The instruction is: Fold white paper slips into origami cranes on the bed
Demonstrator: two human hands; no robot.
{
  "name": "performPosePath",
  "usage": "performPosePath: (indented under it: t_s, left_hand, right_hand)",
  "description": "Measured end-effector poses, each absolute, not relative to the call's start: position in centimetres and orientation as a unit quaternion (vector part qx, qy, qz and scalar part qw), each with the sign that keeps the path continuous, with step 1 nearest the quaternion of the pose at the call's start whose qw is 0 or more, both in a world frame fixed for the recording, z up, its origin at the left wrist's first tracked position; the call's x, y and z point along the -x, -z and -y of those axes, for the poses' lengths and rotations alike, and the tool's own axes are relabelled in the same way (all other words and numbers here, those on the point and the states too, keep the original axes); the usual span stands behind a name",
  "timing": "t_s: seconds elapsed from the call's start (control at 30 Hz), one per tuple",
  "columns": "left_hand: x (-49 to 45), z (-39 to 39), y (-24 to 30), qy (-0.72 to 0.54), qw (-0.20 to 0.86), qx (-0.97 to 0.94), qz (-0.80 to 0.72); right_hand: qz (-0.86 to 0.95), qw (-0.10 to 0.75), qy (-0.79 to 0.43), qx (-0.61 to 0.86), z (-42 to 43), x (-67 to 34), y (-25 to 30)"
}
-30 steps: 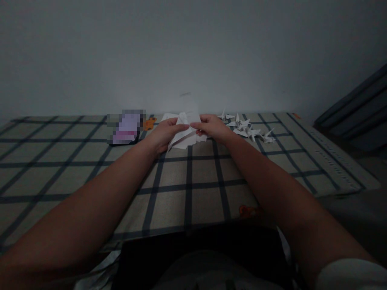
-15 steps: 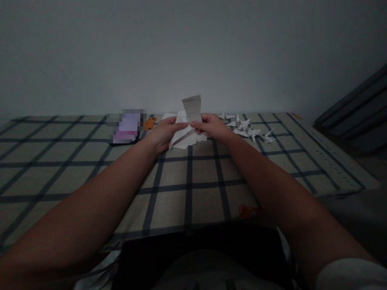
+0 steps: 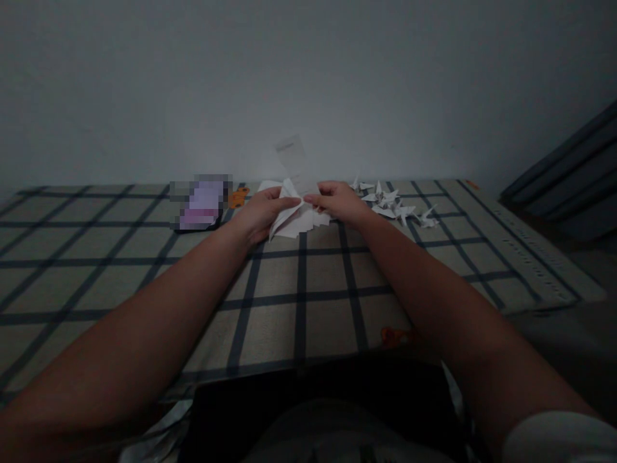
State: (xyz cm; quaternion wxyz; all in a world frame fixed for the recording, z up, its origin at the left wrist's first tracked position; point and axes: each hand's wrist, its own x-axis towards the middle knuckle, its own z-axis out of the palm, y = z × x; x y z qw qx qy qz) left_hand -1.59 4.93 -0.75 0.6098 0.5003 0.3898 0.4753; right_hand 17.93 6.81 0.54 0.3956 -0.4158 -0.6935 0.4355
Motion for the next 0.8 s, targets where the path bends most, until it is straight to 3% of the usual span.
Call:
performPosePath:
  t_s: [0.3, 0.5, 0.8]
  left_hand:
    - [1.1, -4.6, 0.2, -0.494, 0.602, -0.481, -0.404]
    - [1.2, -4.8, 0.1, -0.534, 0.595, -0.457, -0.39]
    - [0.7, -4.7, -0.1, -0.566, 0.577, -0.431, -0.401]
  right_hand:
    - [0.706, 0.407, -0.437, 0.381, -7.3, -18.3, -0.1]
    - [0.661, 0.461, -0.463, 0.368, -7.6, -18.6, -0.3]
    - [0.71, 0.318, -0.182, 0.602, -7.1, -19.7, -2.1]
